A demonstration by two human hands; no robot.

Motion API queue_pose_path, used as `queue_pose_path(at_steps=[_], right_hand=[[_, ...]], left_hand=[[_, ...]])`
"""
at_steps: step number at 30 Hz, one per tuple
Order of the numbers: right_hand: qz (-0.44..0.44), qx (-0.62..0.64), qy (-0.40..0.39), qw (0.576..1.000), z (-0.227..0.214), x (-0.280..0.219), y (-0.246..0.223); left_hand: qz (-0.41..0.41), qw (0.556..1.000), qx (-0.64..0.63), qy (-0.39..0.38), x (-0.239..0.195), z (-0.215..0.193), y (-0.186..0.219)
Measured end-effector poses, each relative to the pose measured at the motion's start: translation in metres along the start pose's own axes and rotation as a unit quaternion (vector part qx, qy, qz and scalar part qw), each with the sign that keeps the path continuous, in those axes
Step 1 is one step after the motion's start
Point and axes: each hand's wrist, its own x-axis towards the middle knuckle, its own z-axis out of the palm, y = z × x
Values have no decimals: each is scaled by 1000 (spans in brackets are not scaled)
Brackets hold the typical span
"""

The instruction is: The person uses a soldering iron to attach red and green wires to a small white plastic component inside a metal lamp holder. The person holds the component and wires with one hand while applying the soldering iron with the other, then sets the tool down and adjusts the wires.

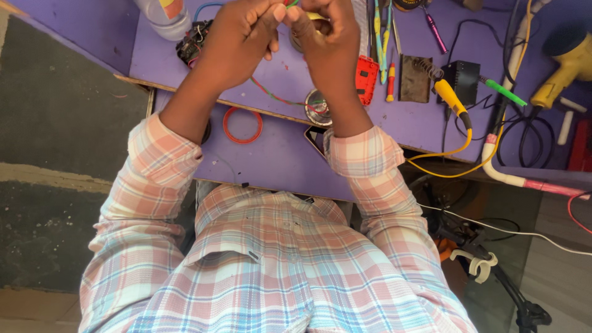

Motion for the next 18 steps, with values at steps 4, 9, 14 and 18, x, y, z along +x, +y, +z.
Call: queue_pose_path(at_steps=[4,9,14,18], right_hand=[[28,161,-84,983,-1,4,8],[83,231,-78,966,-5,0,15],[95,276,-10,957,-5,4,17],[90,266,21,959,-11,14,16]], left_hand=[[26,999,5,-43,-3,-7,10],[19,999,28,-17,-2,2,8],[-52,987,22,150,8,33,-40],[-35,964,-152,214,40,50,-89]])
